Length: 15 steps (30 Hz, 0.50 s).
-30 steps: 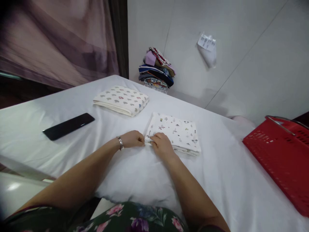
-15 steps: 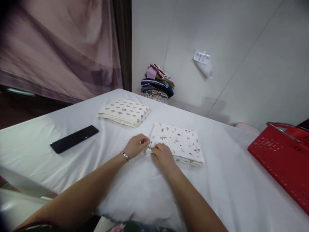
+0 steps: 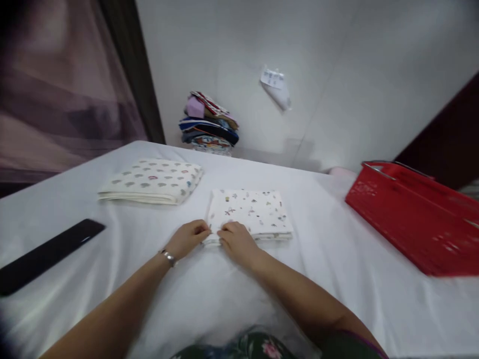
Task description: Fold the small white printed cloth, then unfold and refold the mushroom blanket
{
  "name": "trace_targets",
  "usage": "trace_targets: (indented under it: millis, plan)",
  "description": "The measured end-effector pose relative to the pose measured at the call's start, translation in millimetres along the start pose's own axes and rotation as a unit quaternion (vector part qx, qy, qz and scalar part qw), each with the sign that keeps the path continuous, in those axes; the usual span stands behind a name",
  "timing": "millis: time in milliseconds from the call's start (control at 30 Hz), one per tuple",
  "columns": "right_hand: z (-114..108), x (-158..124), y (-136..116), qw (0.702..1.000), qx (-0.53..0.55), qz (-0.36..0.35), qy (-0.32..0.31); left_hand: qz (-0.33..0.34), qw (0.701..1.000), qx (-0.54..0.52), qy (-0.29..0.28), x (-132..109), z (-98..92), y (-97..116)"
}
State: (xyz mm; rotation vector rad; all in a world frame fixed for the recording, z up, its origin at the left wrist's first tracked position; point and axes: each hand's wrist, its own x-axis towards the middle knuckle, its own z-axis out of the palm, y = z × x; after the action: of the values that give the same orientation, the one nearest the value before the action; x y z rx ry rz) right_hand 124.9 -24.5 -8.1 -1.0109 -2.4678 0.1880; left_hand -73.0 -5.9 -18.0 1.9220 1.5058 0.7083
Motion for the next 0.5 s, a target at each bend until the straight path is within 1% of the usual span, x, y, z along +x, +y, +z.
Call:
trace_targets:
  millis: [100, 167, 200, 267, 333, 400, 467, 500]
  plan:
    - [-16, -18, 9, 0.999, 0.013, -0.008, 0.034, -0.002, 1.0, -0.003, -0.018, 2, -1.6, -2]
    - [-32, -36, 24, 0.997, 0.008, 0.006, 0.074, -0.005, 1.0, 0.005, -0.017, 3, -2.2, -2]
    - [-41, -47, 33, 0.995, 0.002, 0.02, 0.094, -0.002, 1.0, 0.013, -0.008, 3, -2.3, -1]
    - [-56, -70, 53, 0.988, -0.018, 0.065, 0.135, 0.014, 0.999, 0.032, 0.03, 1, -1.7, 4]
    - [-69, -91, 70, 0.976, -0.039, 0.128, 0.172, 0.047, 0.995, 0.05, 0.078, -2, -0.1, 10]
    - [-76, -107, 81, 0.965, -0.047, 0.175, 0.19, 0.093, 0.987, 0.063, 0.112, -6, 2.8, 17]
    - [-79, -115, 82, 0.963, -0.045, 0.193, 0.185, 0.147, 0.978, 0.081, 0.128, -8, 6.5, 23]
    - [-79, -117, 80, 0.964, -0.043, 0.193, 0.176, 0.173, 0.972, 0.092, 0.127, -8, 8.4, 25]
